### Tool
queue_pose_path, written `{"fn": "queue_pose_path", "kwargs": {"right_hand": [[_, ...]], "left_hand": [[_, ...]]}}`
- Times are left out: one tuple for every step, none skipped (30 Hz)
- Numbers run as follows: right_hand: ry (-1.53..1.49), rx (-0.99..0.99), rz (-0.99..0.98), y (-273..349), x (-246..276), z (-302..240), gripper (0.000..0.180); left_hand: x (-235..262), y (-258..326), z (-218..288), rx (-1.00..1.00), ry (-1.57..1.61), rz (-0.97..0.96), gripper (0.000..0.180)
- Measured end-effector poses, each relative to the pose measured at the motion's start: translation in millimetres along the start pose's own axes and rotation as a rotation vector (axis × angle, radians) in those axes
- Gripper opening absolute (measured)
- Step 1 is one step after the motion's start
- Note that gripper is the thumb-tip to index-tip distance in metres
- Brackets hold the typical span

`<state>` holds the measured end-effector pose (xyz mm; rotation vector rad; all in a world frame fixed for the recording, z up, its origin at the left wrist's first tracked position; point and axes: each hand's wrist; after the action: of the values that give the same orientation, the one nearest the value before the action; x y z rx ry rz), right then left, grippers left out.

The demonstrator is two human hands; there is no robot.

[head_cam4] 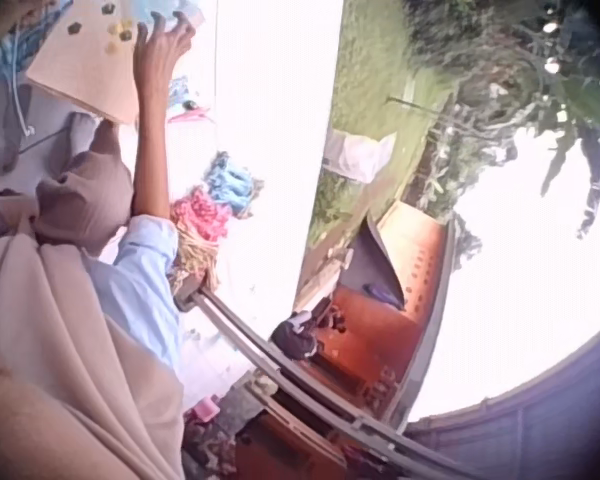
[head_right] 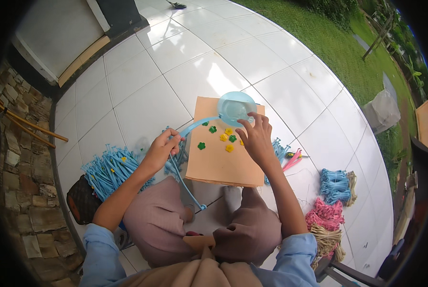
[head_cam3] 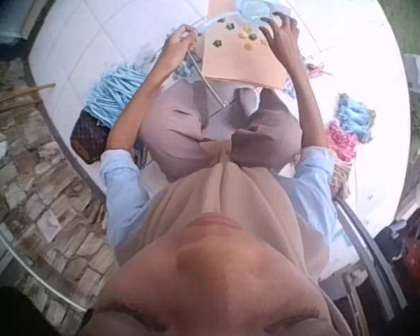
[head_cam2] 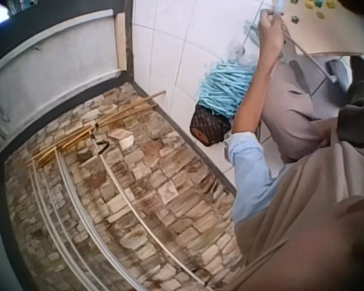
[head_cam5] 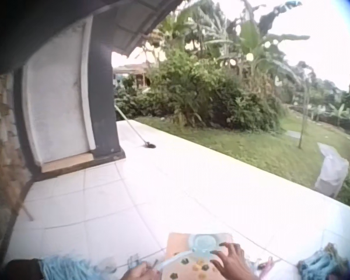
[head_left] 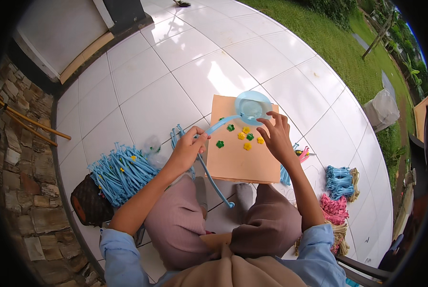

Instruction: The person applies adhesive from a metal can to small yellow and green flower-shaped components on a board and then presses blue strips onto them.

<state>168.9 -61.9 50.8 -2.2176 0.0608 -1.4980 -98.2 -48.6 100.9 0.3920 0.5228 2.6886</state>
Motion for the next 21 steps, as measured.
{"fn": "queue_pose_path", "kwargs": {"right_hand": [[0.080, 0.045, -0.005, 1, -9, 1, 0.026], [0.089, 0.041, -0.008, 1, -17, 5, 0.029], [0.089, 0.029, -0.016, -1, -21, 9, 0.029], [0.124, 0.054, 0.001, -3, -25, 12, 0.031], [0.159, 0.079, 0.019, -5, -28, 16, 0.032], [0.158, 0.070, 0.007, -5, -31, 19, 0.032], [0.170, 0.082, 0.012, -6, -34, 21, 0.034], [0.183, 0.094, 0.016, -6, -36, 23, 0.035], [0.181, 0.089, 0.004, -7, -38, 25, 0.035], [0.194, 0.096, 0.006, -8, -38, 25, 0.036], [0.207, 0.103, 0.008, -9, -38, 26, 0.036], [0.207, 0.101, -0.002, -9, -39, 25, 0.036], [0.198, 0.100, 0.001, -9, -38, 24, 0.036], [0.190, 0.099, 0.004, -9, -38, 24, 0.037], [0.187, 0.098, -0.001, -10, -39, 24, 0.037], [0.200, 0.105, -0.003, -11, -39, 25, 0.036], [0.212, 0.112, -0.006, -12, -40, 25, 0.036], [0.210, 0.109, -0.012, -11, -41, 26, 0.036], [0.224, 0.110, -0.013, -13, -41, 26, 0.035], [0.238, 0.112, -0.014, -13, -41, 26, 0.034], [0.235, 0.112, -0.016, -13, -41, 27, 0.034]], "left_hand": [[-1, -8, -3, 0.033, 0.008, 0.069, 0.016], [-2, -15, -5, 0.033, 0.057, 0.090, 0.019], [-4, -22, -6, 0.042, 0.056, 0.079, 0.019], [-6, -29, -11, 0.019, 0.121, 0.117, 0.018], [-8, -35, -14, -0.003, 0.186, 0.155, 0.018], [-13, -38, -15, -0.039, 0.237, 0.154, 0.018], [-17, -39, -14, -0.028, 0.239, 0.151, 0.018], [-21, -41, -14, -0.049, 0.259, 0.163, 0.017], [-25, -43, -15, -0.071, 0.280, 0.176, 0.016], [-28, -46, -17, -0.062, 0.283, 0.173, 0.016], [-31, -49, -20, -0.081, 0.294, 0.178, 0.016], [-34, -52, -23, -0.100, 0.305, 0.184, 0.016], [-36, -54, -24, -0.095, 0.306, 0.182, 0.016], [-38, -56, -26, -0.100, 0.302, 0.180, 0.016], [-40, -58, -28, -0.104, 0.299, 0.178, 0.016], [-41, -60, -29, -0.098, 0.300, 0.174, 0.016], [-41, -62, -29, -0.098, 0.305, 0.169, 0.015], [-42, -63, -30, -0.097, 0.310, 0.165, 0.015], [-42, -63, -29, -0.094, 0.310, 0.166, 0.015], [-43, -64, -28, -0.095, 0.313, 0.165, 0.015], [-43, -64, -28, -0.095, 0.317, 0.165, 0.015]]}}
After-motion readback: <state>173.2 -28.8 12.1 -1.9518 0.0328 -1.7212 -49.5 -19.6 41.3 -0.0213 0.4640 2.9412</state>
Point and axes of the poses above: each hand's wrist, its own y-axis away from the middle knuckle, its own x-axis out of the back of the hand, z = x × y, and after that the axes turned 10 degrees about x, right-handed
